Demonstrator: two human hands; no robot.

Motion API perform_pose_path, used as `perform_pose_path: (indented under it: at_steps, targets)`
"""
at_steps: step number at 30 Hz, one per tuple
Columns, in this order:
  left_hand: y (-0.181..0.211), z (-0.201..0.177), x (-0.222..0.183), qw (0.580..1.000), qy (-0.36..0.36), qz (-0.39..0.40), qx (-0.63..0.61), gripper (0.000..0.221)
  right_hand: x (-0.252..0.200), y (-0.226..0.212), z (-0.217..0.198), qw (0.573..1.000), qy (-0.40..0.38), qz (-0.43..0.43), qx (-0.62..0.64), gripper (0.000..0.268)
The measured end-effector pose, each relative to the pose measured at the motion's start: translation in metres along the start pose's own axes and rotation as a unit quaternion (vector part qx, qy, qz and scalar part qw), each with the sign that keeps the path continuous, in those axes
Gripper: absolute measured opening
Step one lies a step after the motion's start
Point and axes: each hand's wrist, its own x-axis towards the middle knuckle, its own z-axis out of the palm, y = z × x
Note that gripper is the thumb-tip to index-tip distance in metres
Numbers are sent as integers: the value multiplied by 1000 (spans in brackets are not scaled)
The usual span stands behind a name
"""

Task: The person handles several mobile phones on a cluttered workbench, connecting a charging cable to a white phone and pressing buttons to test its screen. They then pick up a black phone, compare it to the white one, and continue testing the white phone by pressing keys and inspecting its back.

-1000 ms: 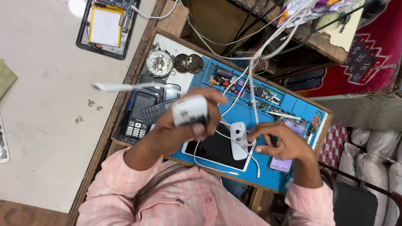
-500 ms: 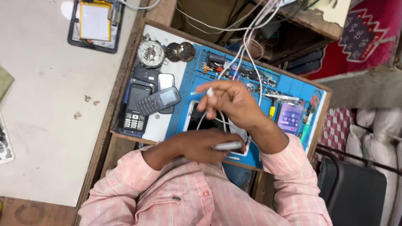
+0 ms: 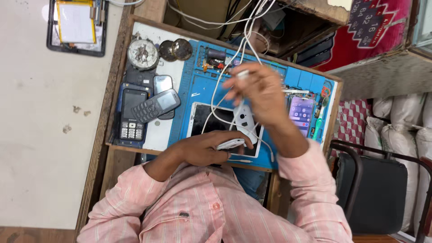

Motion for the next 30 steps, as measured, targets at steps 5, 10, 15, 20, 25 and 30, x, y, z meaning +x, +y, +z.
perform_pose_path:
  at_steps: [5, 10, 15, 20, 25, 30]
  targets:
    - [-1, 5, 11, 958, 172, 111, 202, 58, -3, -90, -31, 889, 5, -290, -355, 23]
    - [-9, -12, 31, 947, 292, 132, 14, 62, -57, -75, -111, 816, -133, -229, -515, 18]
    - [-23, -13, 12, 882, 326, 106, -323, 57, -88, -51, -146, 775, -122, -224, -578, 18]
    - [-45, -24, -22, 810, 364, 123, -444, 62, -17, -54, -129, 724, -149, -281, -612, 23]
    - [-19, -40, -44, 832, 424, 137, -331, 51, 42, -23, -124, 689, -142, -350, -618, 30]
    - [44, -80, -91, 807, 574, 136, -22, 32, 46, 48, -92, 763, -107, -262, -582, 22]
